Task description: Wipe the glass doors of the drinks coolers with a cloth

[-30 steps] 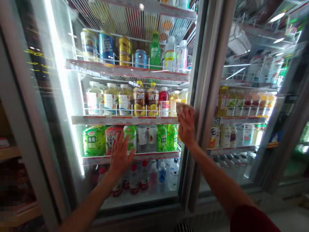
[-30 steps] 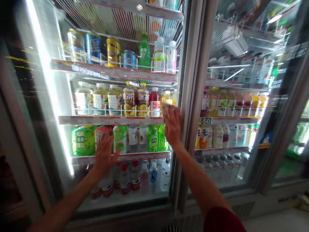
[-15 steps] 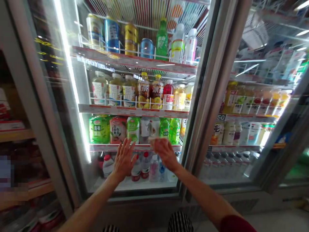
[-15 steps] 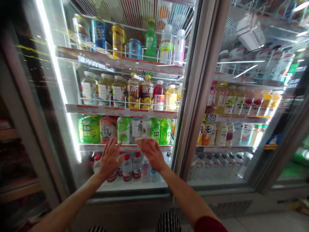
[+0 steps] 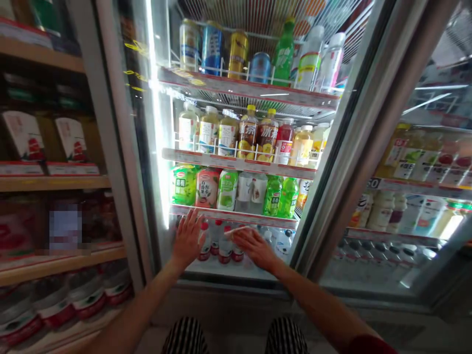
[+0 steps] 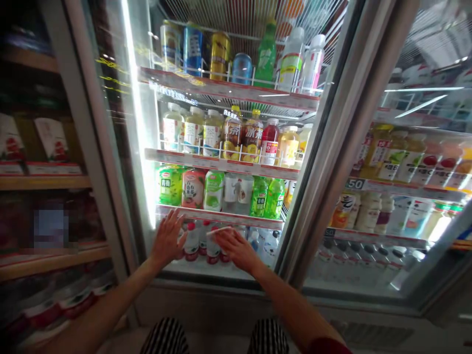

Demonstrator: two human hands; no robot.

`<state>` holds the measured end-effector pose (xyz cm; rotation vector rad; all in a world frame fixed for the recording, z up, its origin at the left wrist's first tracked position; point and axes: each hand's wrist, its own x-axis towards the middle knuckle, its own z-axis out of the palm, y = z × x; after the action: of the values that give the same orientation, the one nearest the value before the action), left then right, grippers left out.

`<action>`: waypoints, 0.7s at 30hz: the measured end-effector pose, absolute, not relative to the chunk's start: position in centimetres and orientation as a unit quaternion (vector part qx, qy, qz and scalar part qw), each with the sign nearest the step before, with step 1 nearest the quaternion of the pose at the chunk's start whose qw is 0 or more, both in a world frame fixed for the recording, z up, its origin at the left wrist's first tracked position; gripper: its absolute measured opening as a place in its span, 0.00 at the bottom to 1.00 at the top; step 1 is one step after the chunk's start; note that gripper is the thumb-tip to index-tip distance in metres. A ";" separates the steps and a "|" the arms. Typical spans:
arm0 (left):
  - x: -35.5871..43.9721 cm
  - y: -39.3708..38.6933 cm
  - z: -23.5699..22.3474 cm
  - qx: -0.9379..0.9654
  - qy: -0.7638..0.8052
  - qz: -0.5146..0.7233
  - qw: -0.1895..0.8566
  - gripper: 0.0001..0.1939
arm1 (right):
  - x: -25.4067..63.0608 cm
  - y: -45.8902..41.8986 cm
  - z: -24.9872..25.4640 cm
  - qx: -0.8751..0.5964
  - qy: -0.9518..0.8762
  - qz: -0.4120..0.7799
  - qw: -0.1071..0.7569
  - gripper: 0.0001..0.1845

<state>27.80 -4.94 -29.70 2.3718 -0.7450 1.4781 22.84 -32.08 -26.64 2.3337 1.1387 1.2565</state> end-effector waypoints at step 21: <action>29.5 4.8 -31.1 0.852 -0.151 0.482 0.137 0.31 | 27.9 -18.9 -23.6 0.812 0.359 0.454 0.079 0.27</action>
<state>29.45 4.75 -31.13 2.4664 -0.4380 1.3939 27.94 -18.89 -23.63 2.4294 1.0742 1.3587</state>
